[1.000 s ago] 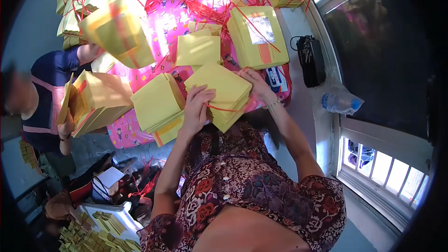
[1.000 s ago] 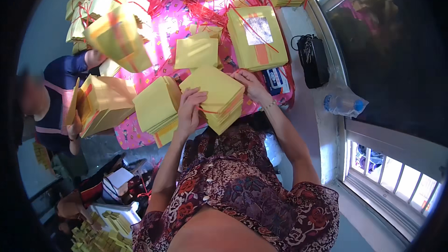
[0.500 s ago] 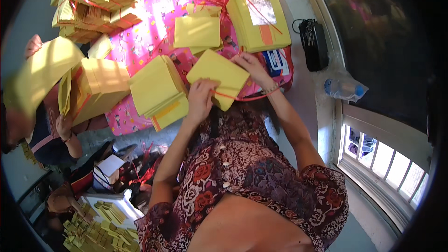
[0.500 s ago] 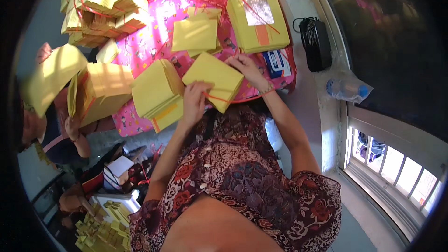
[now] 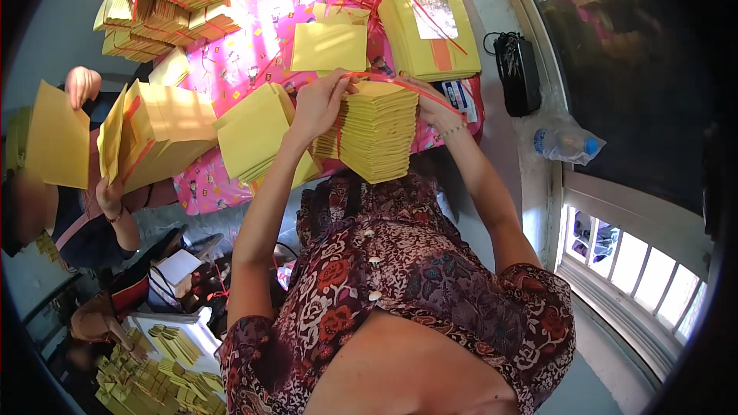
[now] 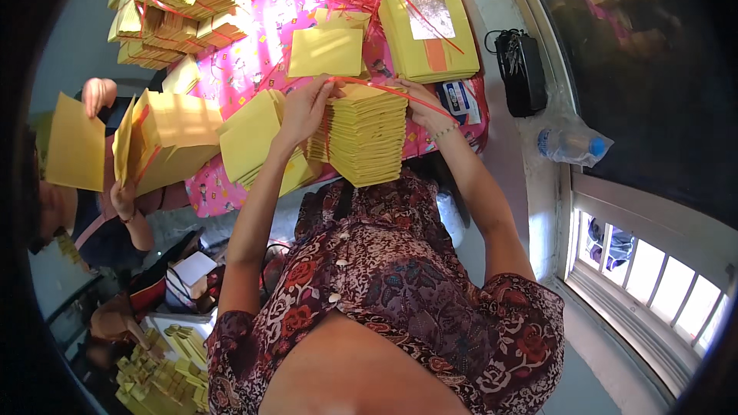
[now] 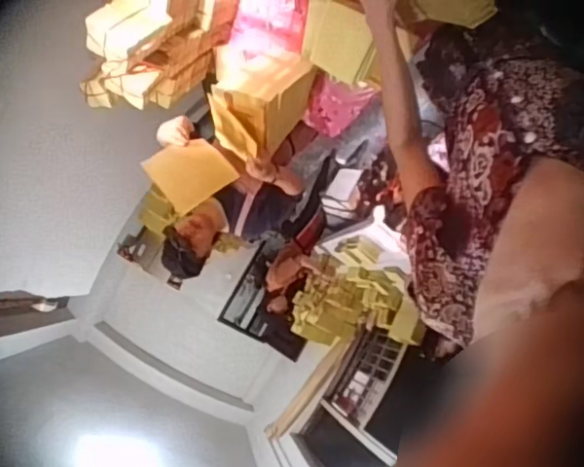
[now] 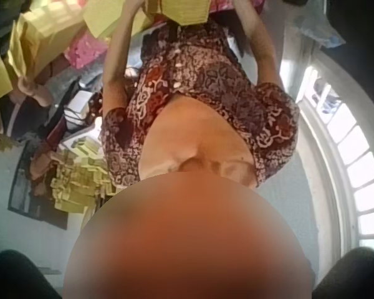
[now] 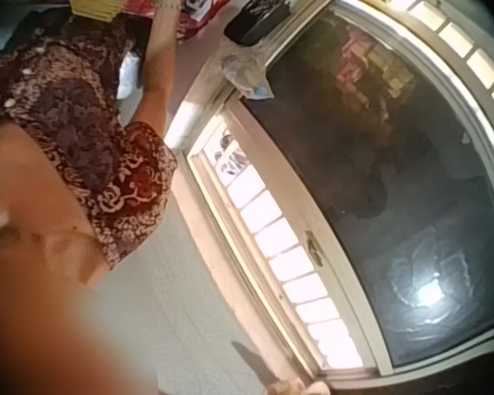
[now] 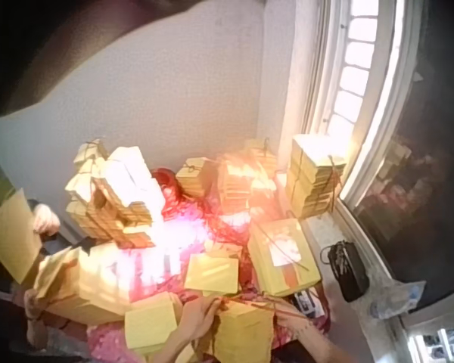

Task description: Counting and tying stacks of yellow joss paper with red ribbons.

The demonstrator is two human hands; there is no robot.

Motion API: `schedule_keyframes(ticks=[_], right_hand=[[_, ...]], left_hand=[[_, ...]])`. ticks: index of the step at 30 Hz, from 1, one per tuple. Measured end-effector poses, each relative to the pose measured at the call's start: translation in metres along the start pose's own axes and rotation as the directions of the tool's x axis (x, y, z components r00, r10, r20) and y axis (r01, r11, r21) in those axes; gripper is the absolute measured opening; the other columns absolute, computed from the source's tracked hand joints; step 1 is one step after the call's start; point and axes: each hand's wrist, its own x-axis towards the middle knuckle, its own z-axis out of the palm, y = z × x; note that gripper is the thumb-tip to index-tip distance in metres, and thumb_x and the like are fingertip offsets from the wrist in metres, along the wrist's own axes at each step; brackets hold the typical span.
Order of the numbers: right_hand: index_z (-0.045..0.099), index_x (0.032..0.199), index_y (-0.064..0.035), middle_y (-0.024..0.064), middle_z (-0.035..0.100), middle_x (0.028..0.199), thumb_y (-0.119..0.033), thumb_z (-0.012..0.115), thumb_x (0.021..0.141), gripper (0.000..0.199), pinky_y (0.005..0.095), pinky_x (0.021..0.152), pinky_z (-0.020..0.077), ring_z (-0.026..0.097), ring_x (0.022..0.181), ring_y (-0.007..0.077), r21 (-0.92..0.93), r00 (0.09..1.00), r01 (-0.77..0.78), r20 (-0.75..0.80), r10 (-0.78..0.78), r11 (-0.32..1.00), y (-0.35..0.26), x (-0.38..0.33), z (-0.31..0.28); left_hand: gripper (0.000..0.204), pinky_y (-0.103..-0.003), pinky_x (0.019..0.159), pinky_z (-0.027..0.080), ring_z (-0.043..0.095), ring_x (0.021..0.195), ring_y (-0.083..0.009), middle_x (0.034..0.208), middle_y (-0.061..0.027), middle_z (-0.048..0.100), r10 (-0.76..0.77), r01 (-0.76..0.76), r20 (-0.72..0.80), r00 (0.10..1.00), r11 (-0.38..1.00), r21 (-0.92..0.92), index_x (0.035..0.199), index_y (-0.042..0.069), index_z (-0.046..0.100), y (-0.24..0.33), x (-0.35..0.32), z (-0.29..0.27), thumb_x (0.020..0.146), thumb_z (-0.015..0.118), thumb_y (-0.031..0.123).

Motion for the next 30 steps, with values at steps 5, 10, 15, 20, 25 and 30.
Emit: schedule_keyframes(ticks=[5,10,15,20,25,30], right_hand=[[0.058,0.117,-0.0051,0.004,0.065,0.104,-0.019,0.054,0.095,0.026,0.0258,0.073,0.0524,0.062,0.086,0.0105,-0.056,0.999,-0.037,-0.035,0.035,0.998,0.007,-0.01,-0.006],[0.06,0.114,-0.0079,0.0008,0.066,0.092,-0.019,0.051,0.095,0.024,0.0246,0.059,0.0506,0.062,0.071,0.0088,-0.173,0.988,-0.112,-0.125,0.091,0.979,0.02,-0.018,-0.02],[0.061,0.11,-0.0078,-0.0011,0.065,0.089,-0.023,0.053,0.095,0.023,0.0239,0.056,0.0491,0.062,0.072,0.0084,-0.301,0.985,-0.142,-0.14,0.103,0.943,0.05,-0.006,-0.04],[0.062,0.112,-0.0075,0.0017,0.066,0.092,-0.025,0.056,0.093,0.026,0.0244,0.056,0.0508,0.063,0.07,0.0116,-0.19,0.984,-0.145,-0.131,0.121,0.971,0.078,0.002,-0.044],[0.049,0.131,-0.0007,0.0107,0.061,0.118,-0.022,0.05,0.096,0.04,0.0308,0.088,0.0492,0.06,0.105,0.0174,-0.401,0.972,-0.183,-0.211,0.103,0.898,0.102,0.01,-0.068],[0.063,0.11,-0.0024,0.0172,0.068,0.099,-0.034,0.061,0.086,0.039,0.035,0.068,0.0517,0.067,0.084,0.0234,-0.52,0.989,0.008,-0.122,-0.084,0.854,0.148,0.071,-0.106]], left_hand=[[0.03,-0.034,0.07,0.05,0.066,0.077,-0.0239,0.079,-0.0074,0.067,-0.151,0.147,-0.045,0.987,0.985,-0.094,0.1,0.009,0.063,-0.011,0.0,0.01,0.098,0.041,0.028],[0.035,-0.033,0.071,0.048,0.065,0.078,-0.0231,0.082,-0.0109,0.067,-0.271,0.264,-0.118,0.955,0.962,-0.07,0.101,0.008,0.064,-0.061,-0.007,0.043,0.097,0.039,0.033],[0.035,-0.032,0.071,0.046,0.062,0.076,-0.0217,0.084,-0.0089,0.066,-0.578,0.531,-0.031,0.815,0.768,-0.36,0.103,0.005,0.063,-0.125,-0.024,0.093,0.098,0.04,0.031],[0.033,-0.031,0.063,0.048,0.063,0.074,-0.0211,0.082,-0.0112,0.064,-0.688,0.576,0.171,0.705,0.415,-0.704,0.1,0.002,0.062,-0.141,-0.048,0.123,0.099,0.039,0.027],[0.03,-0.034,0.056,0.049,0.062,0.07,-0.0198,0.083,-0.0122,0.064,-0.807,0.806,0.285,0.517,0.346,-0.481,0.095,0.004,0.061,-0.132,-0.058,0.136,0.099,0.038,0.022],[0.03,-0.035,0.07,0.05,0.062,0.084,-0.0235,0.095,-0.0126,0.065,-0.815,0.645,0.142,0.562,0.325,-0.691,0.106,0.001,0.059,-0.159,-0.057,0.154,0.097,0.039,0.021]])
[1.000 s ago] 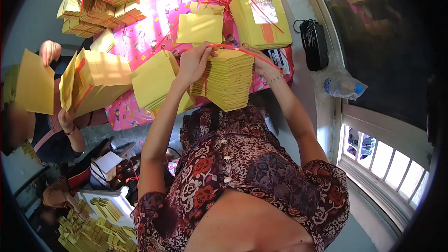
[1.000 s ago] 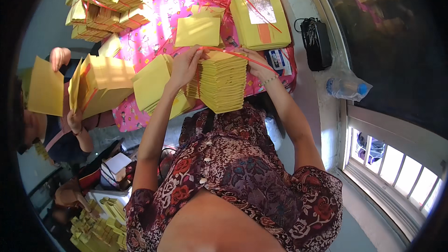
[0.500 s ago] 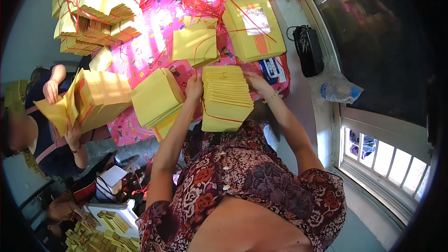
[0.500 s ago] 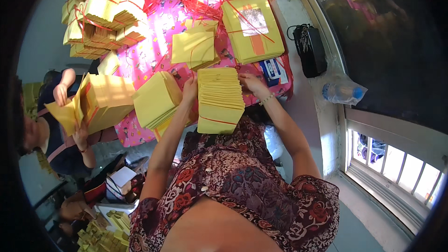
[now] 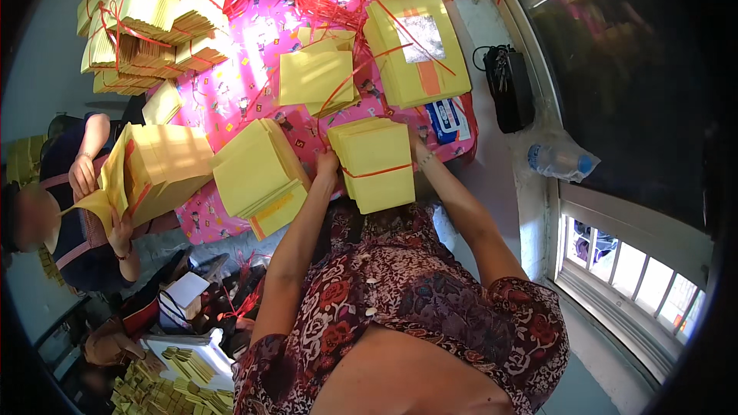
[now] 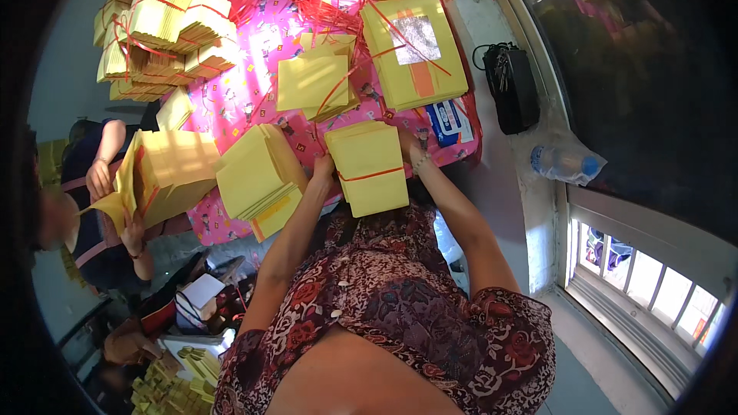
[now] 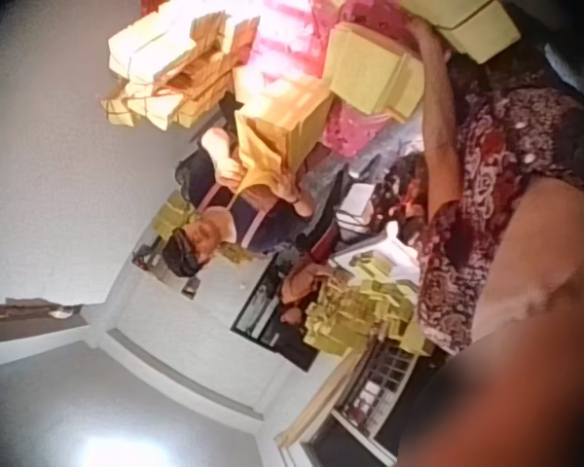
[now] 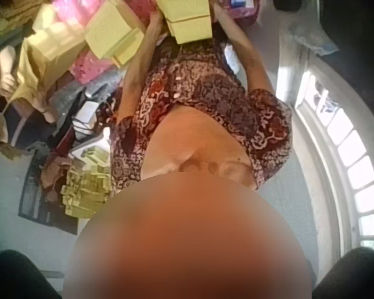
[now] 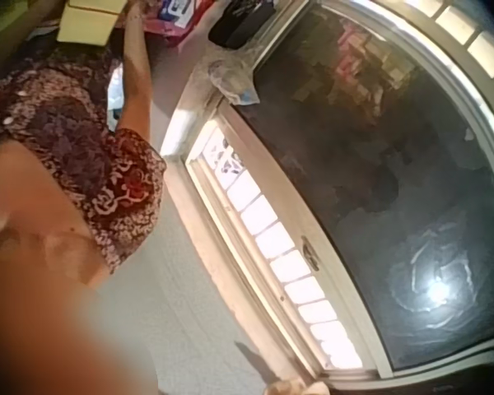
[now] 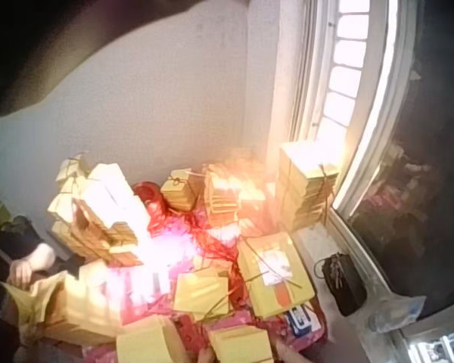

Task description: Counting and tying stacks of yellow joss paper with red ribbons.

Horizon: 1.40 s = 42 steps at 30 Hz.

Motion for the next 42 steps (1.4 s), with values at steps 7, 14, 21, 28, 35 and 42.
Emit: schedule_keyframes(ticks=[7,14,21,28,35,42], right_hand=[[0.066,0.103,-0.0034,0.0194,0.068,0.094,-0.047,0.06,0.081,0.049,0.0373,0.069,0.0506,0.067,0.086,0.029,-0.449,0.974,-0.144,-0.224,0.045,0.882,-0.037,-0.031,0.018],[0.068,0.096,-0.004,0.0193,0.068,0.09,-0.054,0.06,0.078,0.054,0.0382,0.07,0.05,0.066,0.088,0.0316,-0.446,0.93,-0.227,-0.363,0.058,0.866,-0.082,-0.051,0.04],[0.065,0.088,-0.0062,0.0026,0.061,0.07,-0.038,0.061,0.087,0.032,0.027,0.053,0.0423,0.056,0.061,0.012,-0.125,0.91,-0.146,-0.406,0.084,0.981,-0.104,-0.092,0.025],[0.062,0.086,-0.0112,-0.0052,0.053,0.067,-0.034,0.059,0.09,0.024,0.0189,0.048,0.0342,0.047,0.056,0.003,0.202,0.952,-0.066,-0.282,0.123,0.977,-0.14,-0.141,0.002],[0.059,0.091,-0.0097,-0.0044,0.049,0.066,-0.027,0.053,0.095,0.019,0.0174,0.039,0.0308,0.041,0.05,0.0021,0.846,0.965,-0.259,0.207,0.161,0.466,-0.15,-0.136,-0.022],[0.053,0.106,0.0006,0.0101,0.061,0.092,-0.03,0.046,0.098,0.032,0.0312,0.071,0.0545,0.061,0.082,0.0207,0.988,0.986,-0.093,0.108,0.125,-0.12,-0.132,-0.111,-0.02]], left_hand=[[0.021,-0.036,0.059,0.05,0.065,0.075,-0.0215,0.087,-0.0094,0.067,0.144,-0.148,-0.183,0.972,0.989,-0.013,0.099,0.001,0.063,-0.047,0.055,-0.018,0.09,0.054,0.017],[0.032,-0.043,0.075,0.053,0.063,0.091,-0.0274,0.105,-0.0149,0.064,-0.17,0.246,0.207,0.963,0.869,-0.43,0.115,0.0,0.057,0.003,-0.018,-0.026,0.095,0.044,0.023],[0.03,-0.04,0.078,0.054,0.064,0.091,-0.0251,0.103,-0.013,0.065,-0.173,0.205,0.113,0.978,0.893,-0.4,0.109,0.001,0.06,0.049,-0.048,-0.02,0.095,0.046,0.023],[0.037,-0.038,0.093,0.047,0.059,0.107,-0.0231,0.117,-0.0091,0.062,-0.084,0.06,-0.048,0.995,0.926,-0.372,0.118,0.0,0.057,0.075,-0.068,-0.034,0.099,0.04,0.027],[0.041,-0.033,0.099,0.038,0.053,0.11,-0.025,0.115,-0.0143,0.059,0.759,-0.656,-0.062,0.648,0.597,0.462,0.127,-0.002,0.051,0.138,-0.117,-0.029,0.1,0.038,0.025],[0.035,-0.033,0.078,0.048,0.055,0.089,-0.0231,0.094,-0.0106,0.056,0.336,-0.323,0.088,0.938,0.937,-0.136,0.116,-0.001,0.056,0.25,-0.096,-0.002,0.098,0.042,0.025]])
